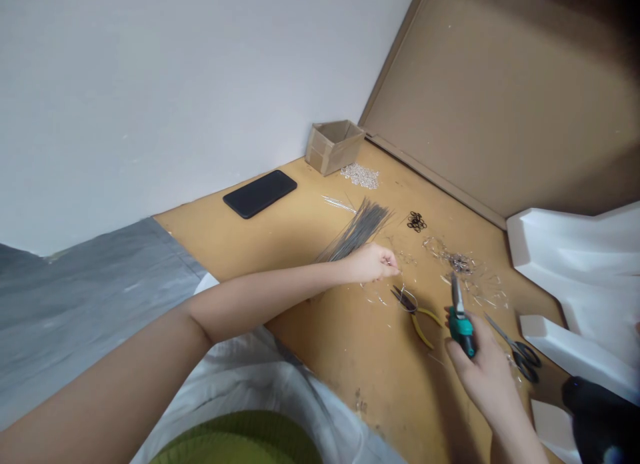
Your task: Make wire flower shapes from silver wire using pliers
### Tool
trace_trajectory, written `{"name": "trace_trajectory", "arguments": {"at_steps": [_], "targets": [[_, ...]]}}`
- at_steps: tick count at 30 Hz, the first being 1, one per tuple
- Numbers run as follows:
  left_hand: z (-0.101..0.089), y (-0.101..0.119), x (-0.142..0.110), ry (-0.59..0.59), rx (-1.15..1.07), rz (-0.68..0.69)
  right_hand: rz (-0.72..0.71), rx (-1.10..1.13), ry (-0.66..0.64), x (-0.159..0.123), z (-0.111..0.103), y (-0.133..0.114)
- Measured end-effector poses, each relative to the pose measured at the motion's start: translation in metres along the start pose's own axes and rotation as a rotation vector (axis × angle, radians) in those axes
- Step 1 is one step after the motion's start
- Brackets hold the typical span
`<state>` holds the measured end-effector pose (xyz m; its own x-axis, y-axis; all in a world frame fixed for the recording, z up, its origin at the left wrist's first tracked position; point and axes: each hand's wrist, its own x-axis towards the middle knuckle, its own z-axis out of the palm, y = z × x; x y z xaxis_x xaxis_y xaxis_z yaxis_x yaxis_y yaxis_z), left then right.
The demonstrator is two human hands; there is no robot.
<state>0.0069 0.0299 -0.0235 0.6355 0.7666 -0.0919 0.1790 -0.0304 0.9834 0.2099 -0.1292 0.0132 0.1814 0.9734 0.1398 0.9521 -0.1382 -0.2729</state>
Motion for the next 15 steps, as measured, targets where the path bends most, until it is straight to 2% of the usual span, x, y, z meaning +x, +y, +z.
{"name": "trace_trajectory", "arguments": {"at_steps": [4, 9, 15], "targets": [[-0.003, 0.008, -0.002, -0.065, -0.043, -0.061, -0.160, -0.208, 0.090, 0.018, 0.015, 0.001], [-0.010, 0.013, -0.005, -0.171, -0.046, -0.019, -0.201, -0.126, 0.078, 0.015, 0.031, 0.021], [-0.014, 0.014, -0.005, -0.305, -0.122, -0.025, -0.208, -0.056, -0.001, 0.011, 0.030, 0.028]]}}
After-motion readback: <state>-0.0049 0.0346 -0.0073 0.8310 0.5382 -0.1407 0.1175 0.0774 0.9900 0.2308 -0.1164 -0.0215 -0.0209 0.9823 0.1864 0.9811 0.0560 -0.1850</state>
